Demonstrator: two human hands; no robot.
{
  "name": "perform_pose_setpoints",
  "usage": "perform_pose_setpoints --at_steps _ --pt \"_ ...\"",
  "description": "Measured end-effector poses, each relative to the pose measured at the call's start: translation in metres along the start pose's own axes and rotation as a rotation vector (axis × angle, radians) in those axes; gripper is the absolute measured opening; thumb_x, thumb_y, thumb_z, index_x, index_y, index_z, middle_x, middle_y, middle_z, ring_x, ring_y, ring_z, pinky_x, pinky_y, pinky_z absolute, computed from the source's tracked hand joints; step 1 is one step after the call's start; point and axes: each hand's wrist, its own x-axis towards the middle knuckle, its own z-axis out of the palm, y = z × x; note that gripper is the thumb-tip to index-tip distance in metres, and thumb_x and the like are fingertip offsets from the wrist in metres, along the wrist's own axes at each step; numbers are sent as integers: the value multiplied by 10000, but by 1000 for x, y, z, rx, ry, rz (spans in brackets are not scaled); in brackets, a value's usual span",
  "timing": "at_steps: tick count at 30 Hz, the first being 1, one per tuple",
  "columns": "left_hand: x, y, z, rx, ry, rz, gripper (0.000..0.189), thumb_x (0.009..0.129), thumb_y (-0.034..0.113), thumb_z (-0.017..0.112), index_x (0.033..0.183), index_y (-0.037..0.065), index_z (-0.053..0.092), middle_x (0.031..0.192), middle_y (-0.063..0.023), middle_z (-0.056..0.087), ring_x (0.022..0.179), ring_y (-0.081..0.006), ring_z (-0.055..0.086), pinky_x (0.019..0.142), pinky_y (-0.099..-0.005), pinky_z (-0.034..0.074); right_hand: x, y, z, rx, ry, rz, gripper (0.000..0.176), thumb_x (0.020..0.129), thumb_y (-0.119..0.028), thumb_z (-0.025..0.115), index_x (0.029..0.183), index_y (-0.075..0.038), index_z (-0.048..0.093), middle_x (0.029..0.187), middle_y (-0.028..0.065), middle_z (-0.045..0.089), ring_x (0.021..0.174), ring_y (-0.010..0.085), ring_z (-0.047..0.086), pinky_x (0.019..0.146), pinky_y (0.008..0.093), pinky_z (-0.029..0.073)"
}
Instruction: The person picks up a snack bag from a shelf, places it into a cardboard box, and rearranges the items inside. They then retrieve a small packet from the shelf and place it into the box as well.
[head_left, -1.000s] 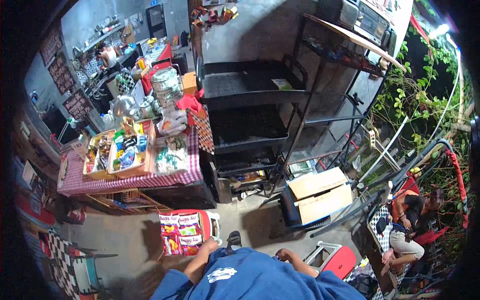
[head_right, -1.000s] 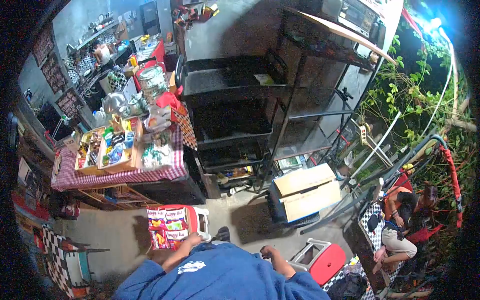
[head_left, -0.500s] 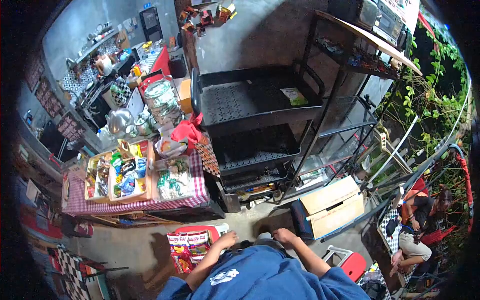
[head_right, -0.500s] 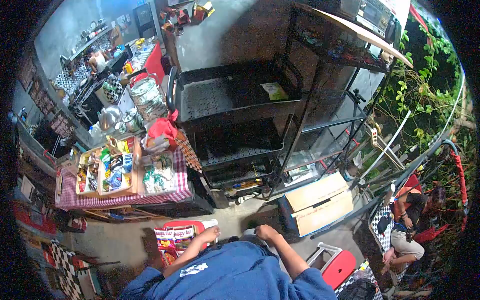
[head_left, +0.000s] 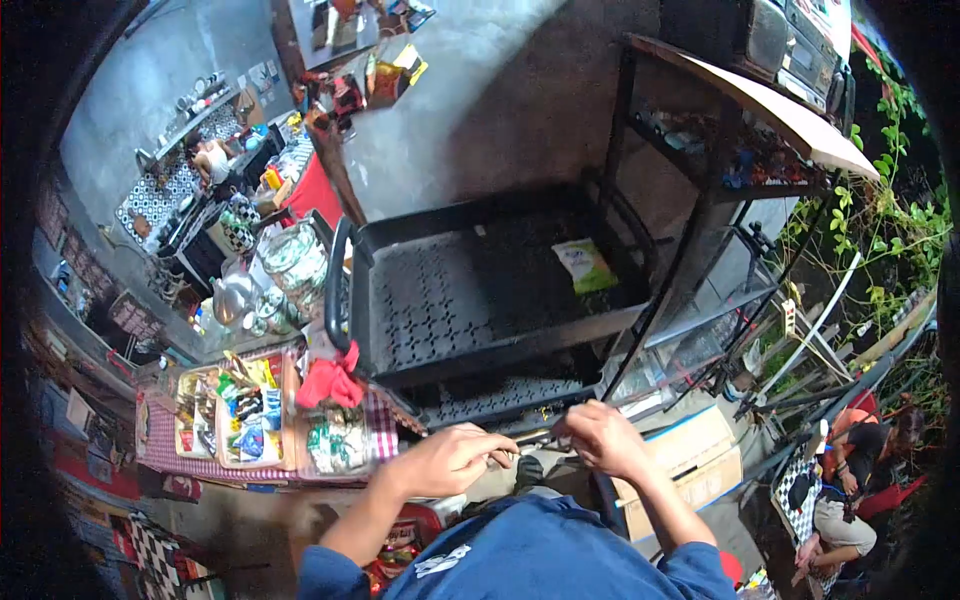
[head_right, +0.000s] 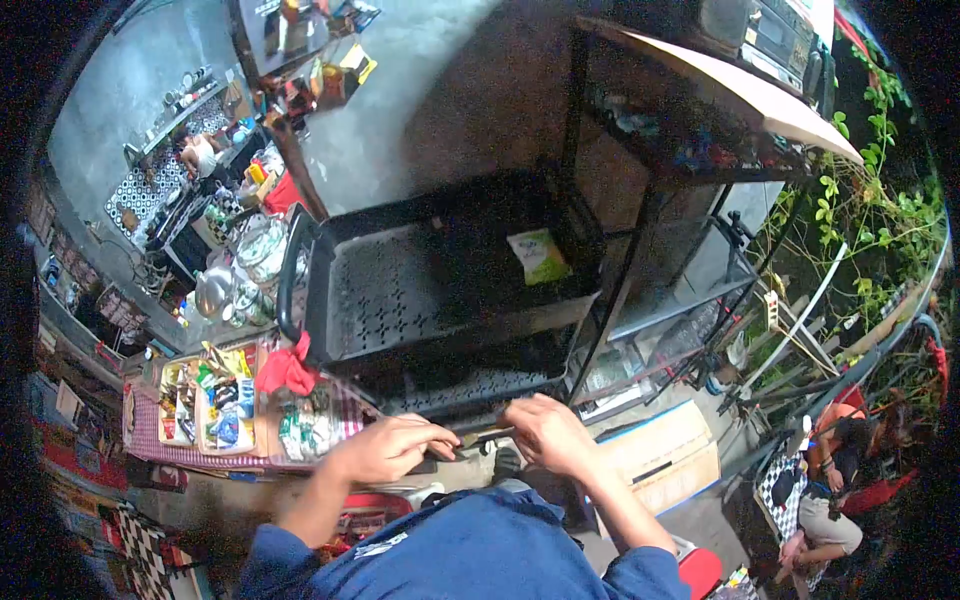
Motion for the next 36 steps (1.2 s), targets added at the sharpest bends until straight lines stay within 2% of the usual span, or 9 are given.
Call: perform_pose_setpoints --at_steps 3,8,10,13,16,20,26,34,36 --pt "41 27 -56 101 82 191 367 672 -8 494 1025 9 591 838 -129 638 758 -310 584 722 -395 452 41 -1 -68 -103 -11 -141 280 686 -60 591 958 -33 529 830 134 526 783 315 533 708 381 433" --pt "102 43 -107 446 130 249 339 718 51 528 1050 0 573 755 -140 611 753 -308 588 727 -398 457 102 13 -118 -238 36 -143 375 760 -69 575 1119 -18 481 1001 169 534 912 348 544 789 418 442" --pt "120 37 -120 495 61 200 313 750 75 530 1050 -10 550 755 -158 613 752 -318 593 736 -402 459 118 25 -123 -279 15 -117 425 782 -71 565 1190 -25 457 1080 181 529 974 354 546 839 418 442" --pt "143 20 -135 673 -94 65 218 798 110 506 973 -12 547 772 -195 620 761 -342 612 734 -430 473 140 47 -121 -432 -172 -80 547 833 -119 532 1322 -4 316 1223 217 444 1024 376 534 855 418 450" --pt "157 -6 -146 741 -251 -67 253 831 161 509 1017 -6 551 832 -179 621 834 -326 603 786 -418 450 151 52 -117 -525 -226 23 605 817 -116 536 1351 -2 277 1249 246 425 1046 389 523 882 420 443" --pt "168 -31 -150 767 -406 -184 238 842 214 518 937 -3 546 822 -175 624 841 -336 604 769 -429 457 156 70 -100 -601 -169 56 652 799 -113 538 1370 -3 244 1278 293 389 1051 415 515 883 429 450" --pt "178 -32 -164 867 -429 -145 269 823 252 563 900 -5 543 801 -174 624 810 -347 608 746 -433 464 163 81 -81 -574 -264 218 675 779 -103 537 1373 3 235 1253 337 387 1074 447 489 833 439 480" --pt "204 -61 -172 789 -326 14 281 768 260 597 807 -16 566 707 -194 609 744 -360 611 703 -431 477 174 94 -76 -595 -309 71 596 791 -64 489 1348 1 286 1284 255 416 1148 401 451 973 447 372" --pt "203 -59 -172 747 -335 -39 289 764 264 601 812 -20 570 713 -193 612 747 -364 610 717 -430 478 172 96 -76 -541 -263 -28 559 814 -55 441 1346 7 283 1269 250 432 1118 395 480 948 446 403"
